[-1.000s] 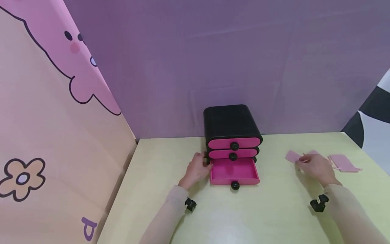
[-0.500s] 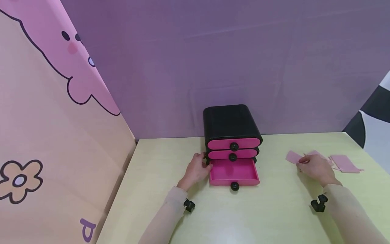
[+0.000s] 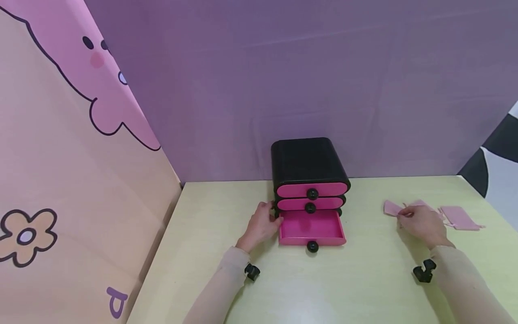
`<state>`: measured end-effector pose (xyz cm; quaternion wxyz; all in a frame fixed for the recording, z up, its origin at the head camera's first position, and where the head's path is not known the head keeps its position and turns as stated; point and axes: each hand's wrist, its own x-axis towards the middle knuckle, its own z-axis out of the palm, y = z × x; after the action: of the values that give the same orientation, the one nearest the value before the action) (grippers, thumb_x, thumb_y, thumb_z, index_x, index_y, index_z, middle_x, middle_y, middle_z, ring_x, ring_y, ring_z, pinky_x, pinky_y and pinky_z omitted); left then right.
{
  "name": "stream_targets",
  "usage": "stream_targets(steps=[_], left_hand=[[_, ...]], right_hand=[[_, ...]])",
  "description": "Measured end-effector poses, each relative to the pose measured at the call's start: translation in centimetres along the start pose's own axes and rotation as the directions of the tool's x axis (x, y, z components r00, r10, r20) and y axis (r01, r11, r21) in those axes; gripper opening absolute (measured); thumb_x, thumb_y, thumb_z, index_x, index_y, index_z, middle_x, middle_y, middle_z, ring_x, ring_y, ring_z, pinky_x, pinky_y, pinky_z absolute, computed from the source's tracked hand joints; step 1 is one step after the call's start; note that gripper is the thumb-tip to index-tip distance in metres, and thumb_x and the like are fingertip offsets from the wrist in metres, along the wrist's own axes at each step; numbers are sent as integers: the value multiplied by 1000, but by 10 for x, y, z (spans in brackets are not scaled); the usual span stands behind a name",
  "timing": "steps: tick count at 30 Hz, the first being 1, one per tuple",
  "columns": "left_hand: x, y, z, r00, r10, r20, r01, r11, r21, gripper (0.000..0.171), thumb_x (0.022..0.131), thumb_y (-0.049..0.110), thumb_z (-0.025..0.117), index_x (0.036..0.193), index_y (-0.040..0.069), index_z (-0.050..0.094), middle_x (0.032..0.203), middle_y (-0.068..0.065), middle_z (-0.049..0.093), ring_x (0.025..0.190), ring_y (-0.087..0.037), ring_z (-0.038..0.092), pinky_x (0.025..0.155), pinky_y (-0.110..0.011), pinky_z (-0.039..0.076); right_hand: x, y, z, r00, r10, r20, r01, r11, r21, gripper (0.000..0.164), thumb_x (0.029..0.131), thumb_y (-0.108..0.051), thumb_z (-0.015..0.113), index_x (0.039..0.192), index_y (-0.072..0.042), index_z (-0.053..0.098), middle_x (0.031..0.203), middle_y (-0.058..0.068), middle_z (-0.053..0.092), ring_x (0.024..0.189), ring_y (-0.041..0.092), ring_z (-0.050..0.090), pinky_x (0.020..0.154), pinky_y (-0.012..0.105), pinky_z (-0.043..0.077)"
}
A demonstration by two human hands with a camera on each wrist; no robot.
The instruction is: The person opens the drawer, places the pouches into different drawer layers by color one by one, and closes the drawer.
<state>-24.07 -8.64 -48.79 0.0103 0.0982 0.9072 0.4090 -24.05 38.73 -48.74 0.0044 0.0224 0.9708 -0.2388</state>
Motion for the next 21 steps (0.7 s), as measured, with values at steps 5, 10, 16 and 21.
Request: stream_targets(steps=[5, 10, 16, 21], left_hand=[[-1, 0, 0, 1000, 0, 1, 0, 1000, -18, 62, 100, 22, 73, 154, -1, 52, 135, -18, 57, 99, -20, 68, 79, -31, 57], [-2, 0, 0, 1000, -8, 11, 8, 1000, -27, 63, 101, 23, 72, 155, 0, 51, 137, -17, 57, 102, -21, 69, 82, -33, 58], [-2, -1, 1, 1000, -17, 14, 18, 1000, -18, 63, 101, 23, 72, 155, 0, 51, 137, -17, 57, 99, -20, 67, 79, -29, 57], [-1, 0, 0, 1000, -11, 5, 11, 1000, -18, 62, 101, 22, 73, 154, -1, 52, 136, -18, 57, 99, -20, 67, 79, -30, 57]], right_hand=[[0, 4, 1, 1000, -13, -4, 13, 1000, -6, 36, 100, -24, 61, 115, 7, 73, 112, 31, 68, 89, 38, 65, 64, 32, 42], [-2, 5, 1, 1000, -7, -6, 7, 1000, -22, 35, 100, -23, 59, 112, 6, 73, 109, 30, 70, 84, 34, 64, 61, 31, 41], [-5, 6, 2, 1000, -12, -14, 12, 1000, -29, 37, 100, -26, 61, 115, 6, 73, 112, 30, 72, 90, 39, 68, 64, 35, 45], [-4, 8, 3, 1000, -30, 3, 30, 999, -30, 36, 101, -25, 64, 113, 7, 74, 106, 27, 73, 87, 36, 67, 67, 38, 48]])
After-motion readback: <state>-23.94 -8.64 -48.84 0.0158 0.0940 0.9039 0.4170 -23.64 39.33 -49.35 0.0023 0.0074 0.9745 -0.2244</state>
